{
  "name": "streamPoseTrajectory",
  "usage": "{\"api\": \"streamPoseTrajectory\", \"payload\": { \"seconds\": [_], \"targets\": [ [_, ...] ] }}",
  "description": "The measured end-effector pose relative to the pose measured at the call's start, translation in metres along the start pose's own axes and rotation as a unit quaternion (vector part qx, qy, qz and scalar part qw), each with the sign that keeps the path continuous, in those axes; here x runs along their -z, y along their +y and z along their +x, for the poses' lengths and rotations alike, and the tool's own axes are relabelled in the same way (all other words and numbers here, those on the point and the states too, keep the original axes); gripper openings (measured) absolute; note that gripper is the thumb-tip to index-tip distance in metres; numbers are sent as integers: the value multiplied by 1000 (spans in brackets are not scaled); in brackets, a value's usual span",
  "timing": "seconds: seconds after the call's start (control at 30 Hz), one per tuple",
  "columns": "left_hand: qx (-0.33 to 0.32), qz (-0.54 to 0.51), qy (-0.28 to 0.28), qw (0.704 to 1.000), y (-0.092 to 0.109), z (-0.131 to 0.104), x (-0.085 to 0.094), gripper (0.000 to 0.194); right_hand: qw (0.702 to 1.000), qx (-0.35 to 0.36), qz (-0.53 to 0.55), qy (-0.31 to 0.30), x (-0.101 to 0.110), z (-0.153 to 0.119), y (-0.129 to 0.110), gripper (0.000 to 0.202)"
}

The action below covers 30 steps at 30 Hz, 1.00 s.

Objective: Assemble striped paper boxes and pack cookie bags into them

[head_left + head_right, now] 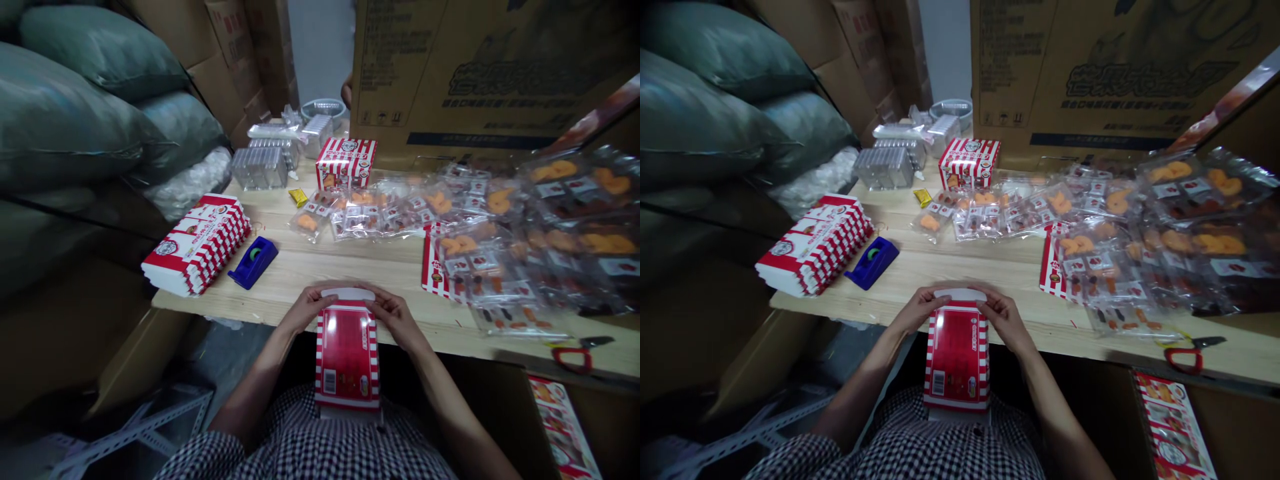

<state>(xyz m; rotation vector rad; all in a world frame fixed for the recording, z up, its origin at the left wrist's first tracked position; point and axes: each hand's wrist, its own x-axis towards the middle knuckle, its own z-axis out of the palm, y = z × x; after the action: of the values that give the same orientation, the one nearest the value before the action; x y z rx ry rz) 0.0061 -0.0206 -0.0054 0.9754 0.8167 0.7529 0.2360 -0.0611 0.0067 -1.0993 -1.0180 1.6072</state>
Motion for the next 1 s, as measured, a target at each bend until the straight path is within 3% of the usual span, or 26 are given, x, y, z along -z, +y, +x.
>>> {"api": "streamPoseTrajectory", "payload": {
  "seconds": [0.27,0.4,0.6,0.83,1.0],
  "targets": [
    [-30,39,-44,998,1,-4,-4,30,1000,0,0,19,14,-7,14,23],
    [-11,-6,-76,997,12,-10,-3,47,1000,-21,10,16,17,-8,9,32],
    [43,-108,-24,993,10,-18,-2,41,998,-31,43,30,14,-8,11,37],
    [33,-24,0,999,3,-15,4,33,1000,-5,-30,-9,19,-10,15,31],
    [-7,77,-29,997,7,-22,8,35,997,0,-68,-47,21,-14,12,34]
  ]
}}
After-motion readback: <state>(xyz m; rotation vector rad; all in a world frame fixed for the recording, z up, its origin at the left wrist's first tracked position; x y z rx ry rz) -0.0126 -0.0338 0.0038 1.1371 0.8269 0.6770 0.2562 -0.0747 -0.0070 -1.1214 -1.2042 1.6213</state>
